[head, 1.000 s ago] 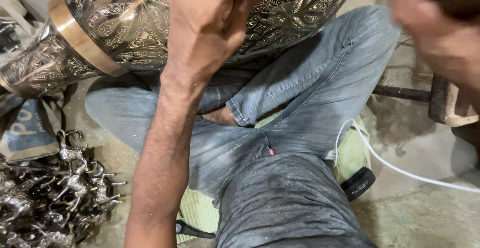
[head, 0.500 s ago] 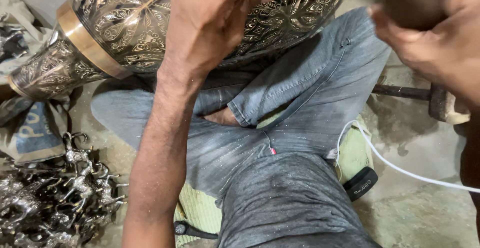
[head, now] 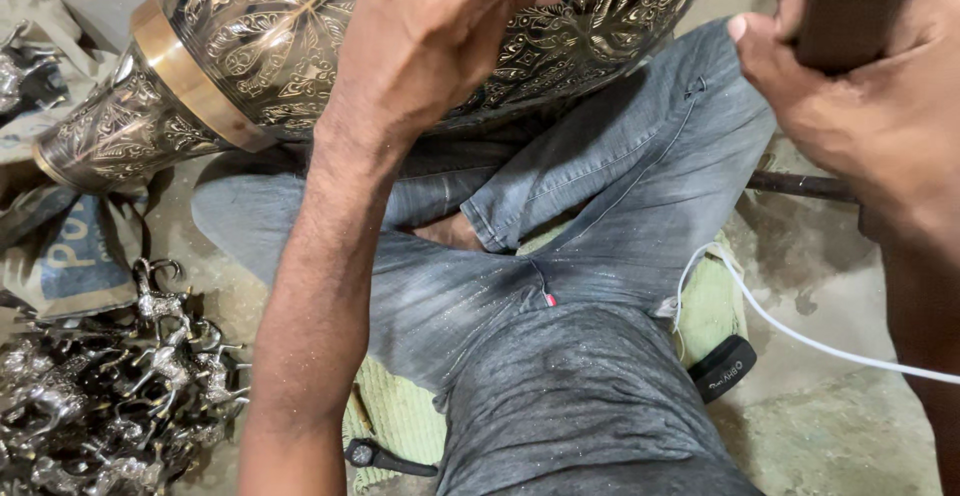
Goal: The person sits cross-legged on the floor and uses a hammer and chisel to engrave intricate patterns onto a large metal vase. The person repeatedly strikes the chisel with the hammer to create detailed designs on the vase's surface.
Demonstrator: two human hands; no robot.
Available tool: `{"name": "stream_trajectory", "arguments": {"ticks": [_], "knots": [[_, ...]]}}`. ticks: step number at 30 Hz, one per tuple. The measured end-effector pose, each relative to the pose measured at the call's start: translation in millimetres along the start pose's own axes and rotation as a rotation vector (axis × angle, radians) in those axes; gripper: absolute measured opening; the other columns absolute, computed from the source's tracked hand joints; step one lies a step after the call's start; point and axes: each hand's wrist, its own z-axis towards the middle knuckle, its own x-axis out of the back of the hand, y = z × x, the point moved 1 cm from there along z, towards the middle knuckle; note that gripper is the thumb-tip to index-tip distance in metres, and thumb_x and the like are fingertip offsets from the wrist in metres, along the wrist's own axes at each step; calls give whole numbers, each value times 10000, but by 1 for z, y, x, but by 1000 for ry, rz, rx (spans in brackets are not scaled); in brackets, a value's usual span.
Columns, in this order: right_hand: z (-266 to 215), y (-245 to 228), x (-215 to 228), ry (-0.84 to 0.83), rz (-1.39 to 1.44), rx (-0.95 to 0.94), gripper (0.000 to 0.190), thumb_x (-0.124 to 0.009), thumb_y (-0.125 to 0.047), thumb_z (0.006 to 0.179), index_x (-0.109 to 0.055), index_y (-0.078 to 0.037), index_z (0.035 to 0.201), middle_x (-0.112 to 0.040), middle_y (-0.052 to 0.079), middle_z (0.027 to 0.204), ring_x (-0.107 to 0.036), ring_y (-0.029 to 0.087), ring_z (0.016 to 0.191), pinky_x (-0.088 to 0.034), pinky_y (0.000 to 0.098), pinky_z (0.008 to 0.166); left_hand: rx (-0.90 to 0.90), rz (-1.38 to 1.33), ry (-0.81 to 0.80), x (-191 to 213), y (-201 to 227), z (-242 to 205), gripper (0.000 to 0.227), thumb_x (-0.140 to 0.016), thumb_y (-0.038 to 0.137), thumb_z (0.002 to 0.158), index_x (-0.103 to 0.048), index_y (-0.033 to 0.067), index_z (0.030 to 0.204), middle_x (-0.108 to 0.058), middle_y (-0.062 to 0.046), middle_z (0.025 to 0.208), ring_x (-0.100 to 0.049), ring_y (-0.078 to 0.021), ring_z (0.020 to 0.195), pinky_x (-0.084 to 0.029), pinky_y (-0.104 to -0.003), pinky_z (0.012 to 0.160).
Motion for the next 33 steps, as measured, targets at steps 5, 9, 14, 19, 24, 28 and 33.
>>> {"name": "stream_trajectory", "arguments": {"ticks": [5, 9, 14, 19, 24, 28, 33], "knots": [[-14, -3, 7, -2, -159, -53, 120, -631, 50, 1065, -548, 24, 1147, -526, 64, 815, -495, 100, 654, -365, 226, 573, 37, 45, -60, 3, -1, 0, 197, -723, -13, 1025, -612, 72, 1163, -766, 1, 1008, -751, -186, 931, -570, -373, 777], [-20, 15, 7, 17, -244, 13, 127, -638, 65, 1062, -562, 36, 1159, -547, 80, 845, -534, 112, 689, -400, 227, 598, 33, 53, -84, 2, -4, 1, 210, -710, 10, 1052, -609, 90, 1218, -766, 4, 1015, -754, -191, 959, -576, -366, 765], [-14, 23, 7, 43, -279, 125, 194, -638, 81, 1049, -569, 31, 1223, -604, 104, 965, -607, 133, 790, -462, 232, 664, 2, 133, -99, 0, -9, -2, 302, -753, 142, 1086, -609, 161, 1351, -730, -35, 981, -715, -223, 890, -571, -378, 750], [-13, 13, 2, 83, -288, 305, 268, -638, 97, 1035, -575, 25, 1286, -660, 129, 1086, -680, 154, 891, -524, 238, 729, -29, 140, -108, 2, -13, -1, 362, -744, 184, 1103, -574, 180, 1422, -728, -47, 1020, -711, -236, 886, -569, -378, 736], [-16, 8, -1, 157, -219, 123, 249, -651, 66, 1033, -606, 47, 1277, -628, 152, 1041, -597, 165, 810, -442, 255, 695, -6, 129, -171, 5, -15, 3, 362, -733, 193, 1121, -571, 192, 1445, -729, -57, 1085, -712, -272, 918, -567, -413, 770], [-16, 6, 1, 148, -480, 205, 332, -704, 105, 976, -638, 52, 1297, -654, 163, 1000, -629, 185, 799, -478, 282, 711, -34, 71, -167, 8, -15, 9, 388, -724, 172, 1107, -552, 175, 1455, -724, -76, 1168, -716, -284, 971, -573, -427, 832], [-13, 17, 0, 139, -549, 240, 255, -733, 81, 946, -630, 43, 1176, -648, 152, 903, -648, 218, 757, -515, 323, 718, -51, 7, -184, 10, -16, 13, 383, -716, 136, 1095, -553, 163, 1440, -724, -67, 1187, -723, -281, 1014, -580, -421, 848]]}}
